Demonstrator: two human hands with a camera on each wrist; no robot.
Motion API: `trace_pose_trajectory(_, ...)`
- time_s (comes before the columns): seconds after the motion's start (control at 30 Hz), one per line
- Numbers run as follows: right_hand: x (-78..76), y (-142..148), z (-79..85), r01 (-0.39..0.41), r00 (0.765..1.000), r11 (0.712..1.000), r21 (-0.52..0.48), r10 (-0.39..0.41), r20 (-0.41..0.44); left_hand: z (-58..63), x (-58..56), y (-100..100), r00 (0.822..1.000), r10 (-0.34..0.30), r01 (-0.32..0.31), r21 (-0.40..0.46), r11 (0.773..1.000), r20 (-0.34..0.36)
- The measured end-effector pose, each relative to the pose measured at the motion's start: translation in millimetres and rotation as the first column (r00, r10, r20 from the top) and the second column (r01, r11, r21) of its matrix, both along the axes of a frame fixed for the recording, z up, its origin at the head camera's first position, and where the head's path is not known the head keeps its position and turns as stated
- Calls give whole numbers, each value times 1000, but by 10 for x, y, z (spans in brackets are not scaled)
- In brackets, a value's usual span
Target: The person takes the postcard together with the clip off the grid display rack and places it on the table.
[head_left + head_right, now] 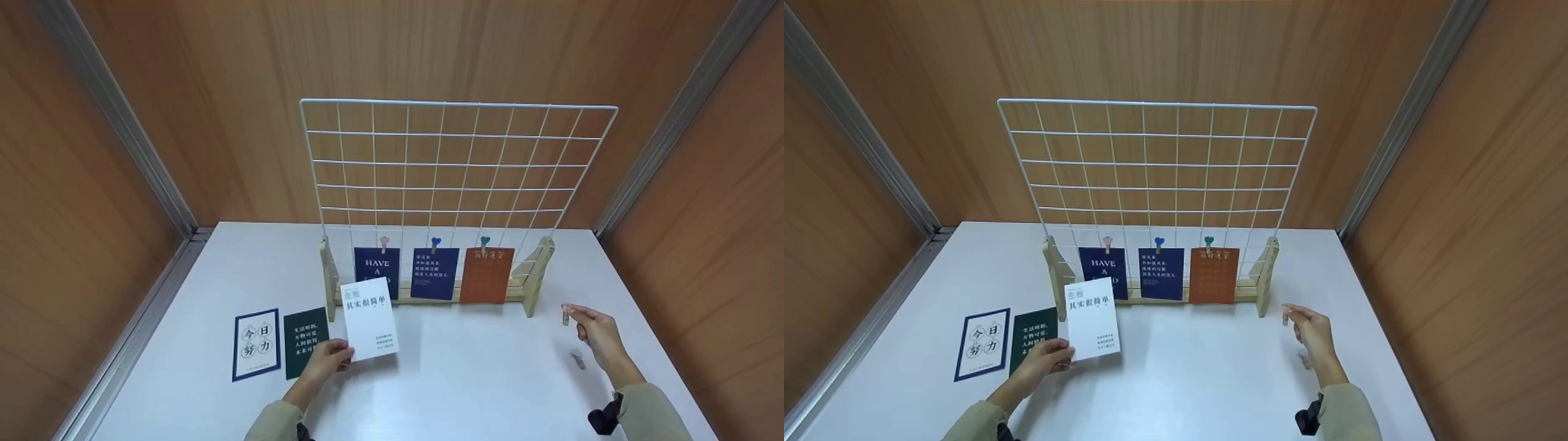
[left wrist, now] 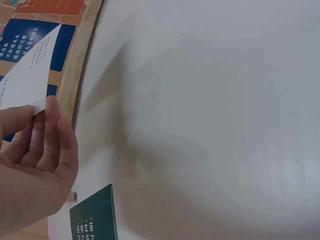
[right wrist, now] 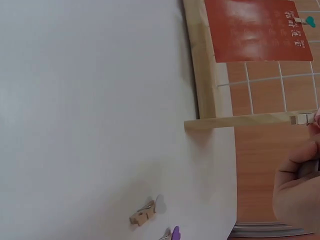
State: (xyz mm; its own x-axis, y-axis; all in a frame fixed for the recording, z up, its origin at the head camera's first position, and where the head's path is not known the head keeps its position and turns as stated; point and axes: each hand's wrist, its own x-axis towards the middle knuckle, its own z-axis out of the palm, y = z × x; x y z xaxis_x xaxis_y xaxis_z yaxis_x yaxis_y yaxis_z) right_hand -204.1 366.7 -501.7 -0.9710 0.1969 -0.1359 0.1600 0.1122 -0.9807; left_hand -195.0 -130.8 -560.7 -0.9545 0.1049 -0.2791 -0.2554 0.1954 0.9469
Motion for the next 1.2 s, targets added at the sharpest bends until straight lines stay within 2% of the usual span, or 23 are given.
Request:
trace_pose_trajectory(0.3,53,92,-161,2,998,999,36,-5,65,-110,72,-89,996,-33,39,-80,996,80)
trace_pose_trajectory(0.5,72,128,-221,-8,995,999,34,5,98,-157,95,-134,988,-45,56,-66,996,148)
trace_pose_trajectory(0.67,103,150,-298,-9,992,999,33,4,125,-166,103,-155,981,-28,40,-60,997,191)
trace_pose_trajectory(0.97,98,193,-504,-11,978,997,74,-5,207,-196,102,-159,978,-3,19,-78,997,207)
trace_pose_trajectory(1.2,115,204,-646,-18,974,990,137,-13,226,-215,96,-156,974,20,-2,-79,997,227)
